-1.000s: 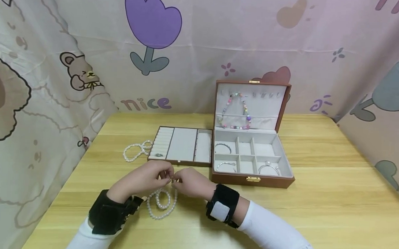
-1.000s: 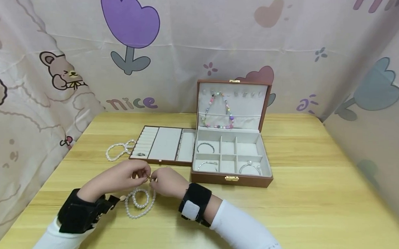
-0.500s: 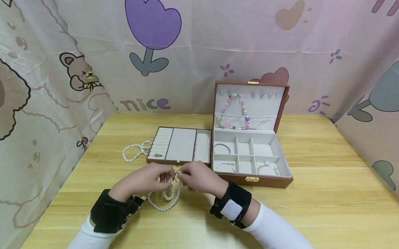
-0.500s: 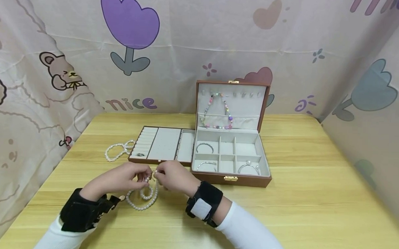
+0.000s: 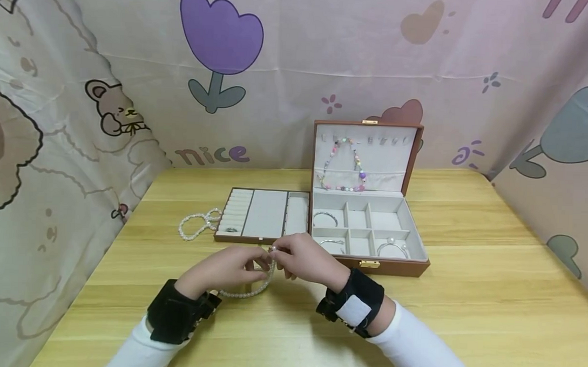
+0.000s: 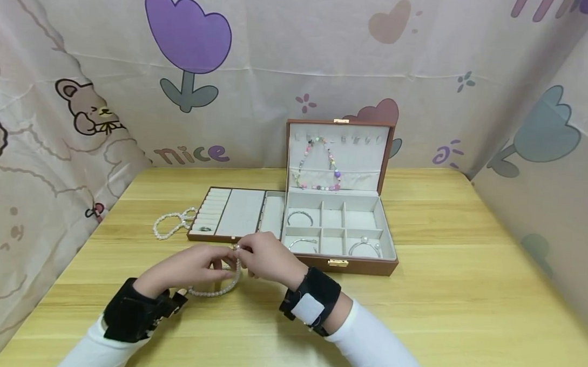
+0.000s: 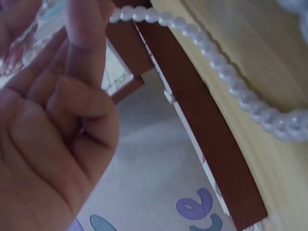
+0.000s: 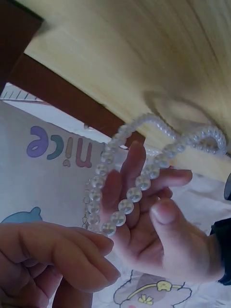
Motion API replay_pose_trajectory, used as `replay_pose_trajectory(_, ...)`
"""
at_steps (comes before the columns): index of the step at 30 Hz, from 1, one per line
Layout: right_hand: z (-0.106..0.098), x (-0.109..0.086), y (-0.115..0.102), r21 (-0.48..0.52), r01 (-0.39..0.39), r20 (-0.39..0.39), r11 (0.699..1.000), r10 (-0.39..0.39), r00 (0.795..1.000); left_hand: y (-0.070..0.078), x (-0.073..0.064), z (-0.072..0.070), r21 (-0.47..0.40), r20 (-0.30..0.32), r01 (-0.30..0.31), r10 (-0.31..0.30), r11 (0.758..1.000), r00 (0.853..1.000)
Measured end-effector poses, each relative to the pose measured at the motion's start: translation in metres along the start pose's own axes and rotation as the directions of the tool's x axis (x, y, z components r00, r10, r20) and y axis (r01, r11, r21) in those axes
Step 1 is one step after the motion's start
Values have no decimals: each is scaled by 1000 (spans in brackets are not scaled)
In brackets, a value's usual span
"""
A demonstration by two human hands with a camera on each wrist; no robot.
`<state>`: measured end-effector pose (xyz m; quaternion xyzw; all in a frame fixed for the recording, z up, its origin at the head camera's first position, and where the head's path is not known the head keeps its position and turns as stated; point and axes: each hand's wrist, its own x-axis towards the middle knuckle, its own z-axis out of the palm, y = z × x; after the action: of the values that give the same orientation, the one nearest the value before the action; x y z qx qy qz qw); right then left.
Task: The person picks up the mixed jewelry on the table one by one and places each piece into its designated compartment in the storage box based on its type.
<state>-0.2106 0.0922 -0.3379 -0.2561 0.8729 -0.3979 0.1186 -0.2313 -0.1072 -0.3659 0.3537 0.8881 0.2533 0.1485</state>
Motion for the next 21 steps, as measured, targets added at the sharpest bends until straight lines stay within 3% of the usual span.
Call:
replay_pose_trajectory(6,-4,-5,-1,-3,2,-15,1000,-2,1000,2,13,8,29,-82,34,-32,999,996)
replay_pose_trajectory(12,-14,-13,0,-18,19,-39,1000,-20,999,5,18,9,112,-81,-47,57,993,995)
replay_pose_trajectory(14,-19,-16,1,-9,16,-57,1000,-17,998,8,18,4,138,-100,-83,98,987,990)
replay_pose_trajectory(21,-46,-28,2,85,-6,-163,996,19,986,27,19,-24,96,-175,-111,126,989,976)
